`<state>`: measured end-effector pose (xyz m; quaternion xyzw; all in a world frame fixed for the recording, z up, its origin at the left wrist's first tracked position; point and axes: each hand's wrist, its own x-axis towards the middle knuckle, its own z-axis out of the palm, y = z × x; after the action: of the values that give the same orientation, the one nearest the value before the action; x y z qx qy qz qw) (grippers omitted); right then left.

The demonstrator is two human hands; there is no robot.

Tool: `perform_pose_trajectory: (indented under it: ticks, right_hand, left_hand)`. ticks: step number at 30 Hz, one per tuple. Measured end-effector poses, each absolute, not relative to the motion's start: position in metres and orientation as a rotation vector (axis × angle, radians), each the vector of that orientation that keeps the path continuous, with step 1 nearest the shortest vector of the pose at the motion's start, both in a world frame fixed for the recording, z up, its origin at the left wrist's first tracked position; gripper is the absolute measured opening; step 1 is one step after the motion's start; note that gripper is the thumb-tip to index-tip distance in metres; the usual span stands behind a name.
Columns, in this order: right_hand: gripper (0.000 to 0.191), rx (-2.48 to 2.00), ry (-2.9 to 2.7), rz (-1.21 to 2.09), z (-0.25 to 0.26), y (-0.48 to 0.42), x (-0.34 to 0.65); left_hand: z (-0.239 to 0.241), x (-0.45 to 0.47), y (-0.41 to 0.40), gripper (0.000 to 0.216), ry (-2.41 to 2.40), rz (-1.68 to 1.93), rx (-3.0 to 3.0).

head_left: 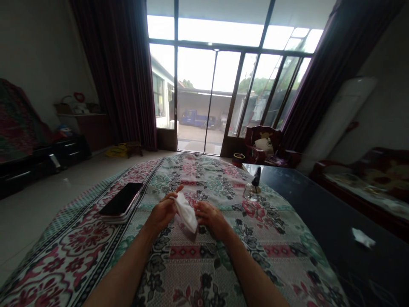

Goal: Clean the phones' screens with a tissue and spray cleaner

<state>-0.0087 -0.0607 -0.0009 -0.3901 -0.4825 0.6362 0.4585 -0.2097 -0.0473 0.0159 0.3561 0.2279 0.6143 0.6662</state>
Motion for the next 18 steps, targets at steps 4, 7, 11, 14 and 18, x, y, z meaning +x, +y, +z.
perform_pose_trajectory:
  ticks: [4,7,11,14,18]
  right_hand:
    - [0.044,-0.943,-1.495,1.447,-0.001,-0.064,-0.014]
    - [0.041,-0.864,-1.613,1.359,-0.001,-0.069,-0.021]
    - [0.041,-0.835,-1.510,1.452,-0.004,-0.072,-0.027]
    - [0.043,-0.813,-1.420,1.452,-0.006,-0.070,-0.027]
    - [0.045,-0.836,-1.364,1.390,-0.008,-0.067,-0.024]
  left_hand:
    - [0.019,-0.209,-0.048,0.010,0.406,1.369,0.683]
    - [0.020,-0.207,-0.050,0.010,0.353,1.359,0.643]
    - [0.019,-0.208,-0.050,0.011,0.386,1.385,0.660]
    - [0.016,-0.211,-0.047,0.008,0.422,1.382,0.675]
    - [0.012,-0.215,-0.043,0.009,0.456,1.359,0.654]
